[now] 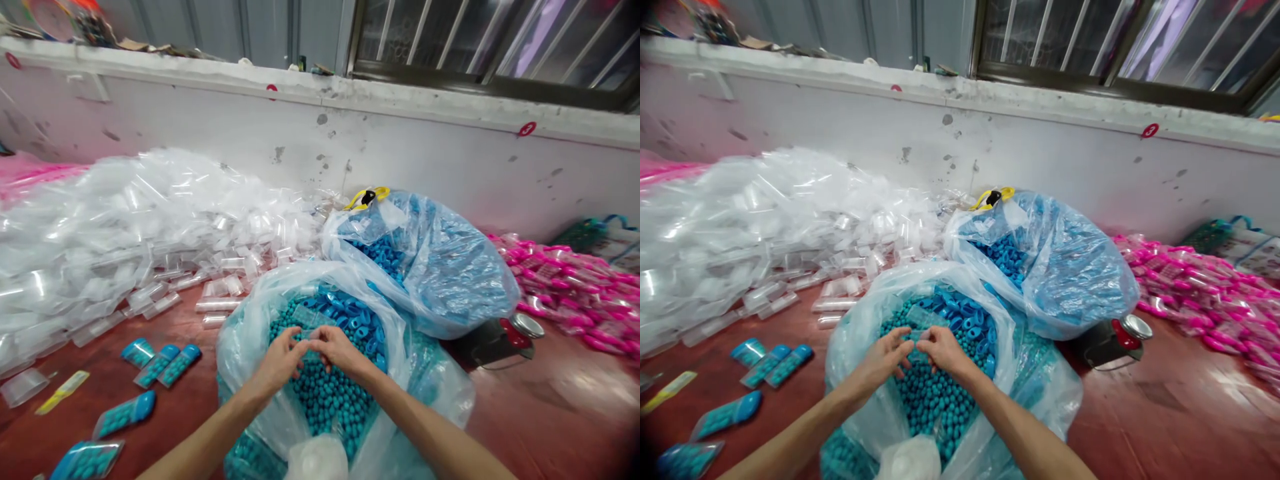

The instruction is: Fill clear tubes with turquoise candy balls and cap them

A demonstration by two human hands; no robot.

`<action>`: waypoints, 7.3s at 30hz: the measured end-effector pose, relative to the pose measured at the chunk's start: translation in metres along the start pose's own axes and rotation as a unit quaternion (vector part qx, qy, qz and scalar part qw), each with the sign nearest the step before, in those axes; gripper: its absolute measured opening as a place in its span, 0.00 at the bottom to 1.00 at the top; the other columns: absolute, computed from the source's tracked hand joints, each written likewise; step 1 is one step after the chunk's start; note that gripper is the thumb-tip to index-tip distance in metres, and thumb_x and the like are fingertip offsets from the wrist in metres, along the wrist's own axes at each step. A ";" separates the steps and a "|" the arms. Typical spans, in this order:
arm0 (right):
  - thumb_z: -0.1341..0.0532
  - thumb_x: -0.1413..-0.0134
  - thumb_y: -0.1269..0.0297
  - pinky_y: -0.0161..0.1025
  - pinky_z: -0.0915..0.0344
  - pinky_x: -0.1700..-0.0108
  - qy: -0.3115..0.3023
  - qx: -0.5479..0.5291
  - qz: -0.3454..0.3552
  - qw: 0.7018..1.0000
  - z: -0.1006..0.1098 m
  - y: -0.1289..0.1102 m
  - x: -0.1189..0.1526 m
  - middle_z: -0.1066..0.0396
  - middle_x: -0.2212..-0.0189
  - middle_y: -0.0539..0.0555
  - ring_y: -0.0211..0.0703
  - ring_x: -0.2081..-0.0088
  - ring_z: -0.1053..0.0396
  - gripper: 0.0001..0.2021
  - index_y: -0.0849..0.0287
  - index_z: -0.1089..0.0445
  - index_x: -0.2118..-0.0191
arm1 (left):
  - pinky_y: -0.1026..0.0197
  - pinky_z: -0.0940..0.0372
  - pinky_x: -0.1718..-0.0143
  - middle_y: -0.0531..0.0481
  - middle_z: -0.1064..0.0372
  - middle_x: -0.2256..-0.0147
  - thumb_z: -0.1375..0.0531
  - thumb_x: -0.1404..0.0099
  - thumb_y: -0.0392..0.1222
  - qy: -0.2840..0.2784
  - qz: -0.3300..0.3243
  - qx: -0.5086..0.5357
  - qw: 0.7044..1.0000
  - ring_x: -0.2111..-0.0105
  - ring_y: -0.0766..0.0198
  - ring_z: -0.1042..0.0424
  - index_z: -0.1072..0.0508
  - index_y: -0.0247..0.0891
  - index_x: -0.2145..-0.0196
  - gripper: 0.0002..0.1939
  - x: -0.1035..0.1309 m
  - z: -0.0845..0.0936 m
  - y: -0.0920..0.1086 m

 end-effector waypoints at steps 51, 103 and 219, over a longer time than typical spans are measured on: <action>0.50 0.50 0.77 0.34 0.42 0.65 0.040 0.321 0.002 0.946 0.053 0.016 0.065 0.34 0.65 0.54 0.41 0.64 0.34 0.11 0.59 0.36 0.63 | 0.71 0.45 0.86 0.56 0.36 0.76 0.40 0.51 0.52 -0.245 0.094 0.255 0.931 0.83 0.71 0.34 0.42 0.40 0.60 0.23 -0.012 -0.034 -0.022; 0.56 0.43 0.68 0.32 0.53 0.75 0.042 0.221 0.074 0.972 0.037 0.000 0.082 0.43 0.80 0.46 0.34 0.78 0.46 0.11 0.57 0.44 0.75 | 0.71 0.45 0.88 0.55 0.39 0.72 0.43 0.46 0.44 -0.180 -0.026 0.185 0.966 0.85 0.75 0.38 0.44 0.37 0.50 0.27 0.023 -0.042 0.003; 0.47 0.46 0.64 0.37 0.39 0.58 0.087 0.032 0.057 0.994 0.055 0.024 0.113 0.30 0.63 0.53 0.40 0.65 0.33 0.16 0.58 0.35 0.52 | 0.49 0.39 0.61 0.35 0.31 0.63 0.42 0.48 0.50 -0.128 -0.161 -0.601 0.772 0.61 0.47 0.32 0.29 0.33 0.63 0.19 -0.050 0.012 0.006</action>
Point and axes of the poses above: each hand's wrist, its own x-axis away from the middle knuckle, its own z-axis out of the back of the hand, y = z × x, the point moved 1 cm from there along -x, towards the middle knuckle
